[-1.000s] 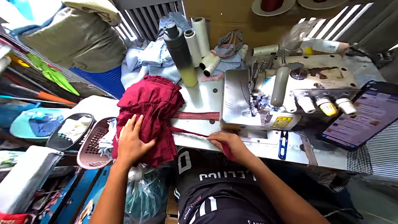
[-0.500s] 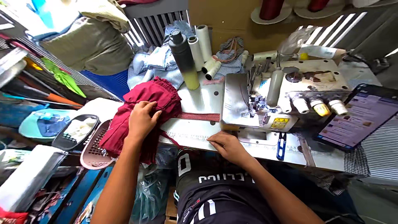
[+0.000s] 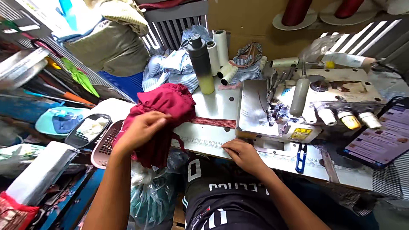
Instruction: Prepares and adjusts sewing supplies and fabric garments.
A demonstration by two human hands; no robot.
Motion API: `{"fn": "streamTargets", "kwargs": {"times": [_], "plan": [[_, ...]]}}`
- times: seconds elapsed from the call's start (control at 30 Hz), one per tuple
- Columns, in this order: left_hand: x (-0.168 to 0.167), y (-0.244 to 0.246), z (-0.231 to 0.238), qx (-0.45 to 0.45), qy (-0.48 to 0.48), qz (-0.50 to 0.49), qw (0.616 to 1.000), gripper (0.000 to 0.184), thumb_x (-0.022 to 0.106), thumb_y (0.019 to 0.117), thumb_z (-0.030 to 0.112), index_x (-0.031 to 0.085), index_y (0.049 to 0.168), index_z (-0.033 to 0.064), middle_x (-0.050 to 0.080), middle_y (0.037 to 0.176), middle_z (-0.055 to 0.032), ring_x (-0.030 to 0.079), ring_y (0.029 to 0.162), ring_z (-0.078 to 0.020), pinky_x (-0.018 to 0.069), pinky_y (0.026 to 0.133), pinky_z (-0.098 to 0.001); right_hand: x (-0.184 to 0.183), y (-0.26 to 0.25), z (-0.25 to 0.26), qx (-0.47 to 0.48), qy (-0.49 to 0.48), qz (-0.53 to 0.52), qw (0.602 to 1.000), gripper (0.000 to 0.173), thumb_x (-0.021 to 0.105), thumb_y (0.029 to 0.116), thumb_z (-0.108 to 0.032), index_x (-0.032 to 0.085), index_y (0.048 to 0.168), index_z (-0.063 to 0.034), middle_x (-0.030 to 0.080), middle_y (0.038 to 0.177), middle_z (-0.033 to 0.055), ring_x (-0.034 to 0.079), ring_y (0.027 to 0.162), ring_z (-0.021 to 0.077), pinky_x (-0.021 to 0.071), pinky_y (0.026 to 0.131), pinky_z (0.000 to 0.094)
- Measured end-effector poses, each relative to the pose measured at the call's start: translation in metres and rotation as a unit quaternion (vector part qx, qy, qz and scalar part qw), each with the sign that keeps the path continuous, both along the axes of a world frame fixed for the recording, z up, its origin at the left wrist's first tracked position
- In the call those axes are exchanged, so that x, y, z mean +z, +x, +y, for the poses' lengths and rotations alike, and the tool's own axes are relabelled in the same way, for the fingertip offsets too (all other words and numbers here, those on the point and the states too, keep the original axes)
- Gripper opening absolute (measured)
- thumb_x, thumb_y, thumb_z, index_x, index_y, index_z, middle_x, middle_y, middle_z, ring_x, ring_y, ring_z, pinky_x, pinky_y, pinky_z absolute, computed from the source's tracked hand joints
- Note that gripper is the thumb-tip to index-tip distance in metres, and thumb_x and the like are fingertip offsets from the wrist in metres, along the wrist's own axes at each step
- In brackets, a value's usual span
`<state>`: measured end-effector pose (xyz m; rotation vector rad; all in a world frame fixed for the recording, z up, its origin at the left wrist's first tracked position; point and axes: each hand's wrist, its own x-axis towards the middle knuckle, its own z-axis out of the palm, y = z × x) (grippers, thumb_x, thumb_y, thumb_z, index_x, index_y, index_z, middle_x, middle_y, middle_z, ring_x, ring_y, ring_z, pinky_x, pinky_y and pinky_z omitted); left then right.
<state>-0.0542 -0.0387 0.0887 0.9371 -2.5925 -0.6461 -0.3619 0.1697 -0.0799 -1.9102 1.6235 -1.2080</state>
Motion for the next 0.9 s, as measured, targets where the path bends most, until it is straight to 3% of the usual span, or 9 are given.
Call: {"fn": "streamTargets", "kwargs": {"times": [0.1,0.2,0.3,0.4,0.47,0.6,0.7,0.83,0.9], "plan": [[-0.014,-0.002,-0.001,-0.012,-0.053,-0.068,0.996,0.024,0.063,0.0997,0.028,0.078,0.11,0.0125,0.075,0.114,-0.0027,0.072,0.105,-0.0168,0.0578,0.094,-0.0485,0.0,-0.002,-0.001,0.001,-0.002,0.007,1.0,0.026,0.055,0.1042,-0.022,0.078,0.111,-0.0141,0.076,0.111,-0.001,0.068,0.11,0.0097,0.053,0.101,0.0283],[-0.008,0.005,-0.033,0.198,-0.065,0.028,0.978,0.034,0.055,0.1058,0.03,0.072,0.121,0.0045,0.073,0.117,-0.0161,0.07,0.11,-0.0293,0.0535,0.099,-0.056,-0.001,-0.001,-0.001,-0.002,-0.005,0.012,1.0,0.026,0.055,0.1041,-0.022,0.079,0.111,-0.0149,0.076,0.11,-0.002,0.068,0.11,0.009,0.0528,0.101,0.0276],[-0.014,0.02,-0.091,0.316,-0.009,0.019,0.948,0.057,0.054,0.1053,0.042,0.055,0.143,-0.0006,0.059,0.138,-0.0275,0.056,0.13,-0.0446,0.0409,0.109,-0.065,0.0,0.0,-0.001,-0.004,-0.002,0.02,1.0,0.026,0.055,0.1036,-0.021,0.079,0.11,-0.0146,0.076,0.11,-0.0017,0.068,0.109,0.0091,0.0532,0.101,0.0278],[-0.03,0.035,-0.132,0.325,0.012,-0.019,0.945,0.044,0.069,0.0981,0.041,0.072,0.117,0.0008,0.071,0.114,-0.0258,0.066,0.112,-0.0449,0.0459,0.099,-0.0701,0.0,0.0,0.0,-0.002,-0.005,0.021,1.0,0.025,0.055,0.1032,-0.02,0.079,0.11,-0.0141,0.076,0.11,-0.0017,0.068,0.109,0.0089,0.0533,0.1,0.0272],[-0.019,0.038,-0.133,0.311,-0.035,0.01,0.95,0.034,0.072,0.0963,0.034,0.075,0.107,0.0019,0.072,0.108,-0.0237,0.067,0.108,-0.0419,0.0464,0.098,-0.0695,0.0,0.0,0.0,-0.006,-0.01,0.023,1.0,0.025,0.056,0.103,-0.02,0.079,0.11,-0.0147,0.076,0.11,-0.0025,0.068,0.109,0.0082,0.0534,0.1,0.0267],[0.017,0.041,-0.119,0.278,-0.123,0.063,0.951,0.038,0.059,0.1036,0.033,0.069,0.117,-0.0018,0.067,0.123,-0.0238,0.064,0.118,-0.0359,0.0469,0.105,-0.0581,-0.001,0.001,0.001,-0.013,-0.003,0.021,1.0,0.025,0.055,0.1035,-0.021,0.079,0.111,-0.0149,0.076,0.11,-0.0018,0.068,0.109,0.0087,0.0536,0.1,0.0268],[0.044,0.026,-0.078,0.283,-0.152,0.052,0.946,0.043,0.046,0.1082,0.036,0.056,0.124,-0.0033,0.066,0.107,-0.0278,0.067,0.101,-0.0402,0.0488,0.091,-0.0621,0.0,0.001,-0.001,-0.009,-0.006,0.018,1.0,0.026,0.055,0.1036,-0.021,0.079,0.11,-0.0141,0.076,0.11,-0.0014,0.068,0.11,0.0095,0.0535,0.101,0.0283],[0.045,-0.004,0.009,0.153,-0.174,0.051,0.971,0.04,0.064,0.0997,0.025,0.055,0.126,-0.0033,0.068,0.101,-0.0209,0.069,0.084,-0.03,0.0577,0.077,-0.0521,-0.001,0.0,-0.001,-0.007,-0.01,0.019,1.0,0.026,0.055,0.1034,-0.021,0.079,0.111,-0.0139,0.076,0.111,-0.0011,0.068,0.11,0.01,0.0538,0.101,0.029],[0.01,-0.024,0.059,0.059,-0.138,0.041,0.988,0.035,0.071,0.0934,0.019,0.062,0.124,0.0031,0.069,0.11,-0.0123,0.069,0.091,-0.0214,0.06,0.081,-0.0454,-0.001,0.0,0.0,-0.006,-0.008,0.017,1.0,0.026,0.055,0.1036,-0.021,0.079,0.111,-0.0139,0.076,0.111,-0.0014,0.068,0.111,0.0095,0.0537,0.101,0.0287]]}}
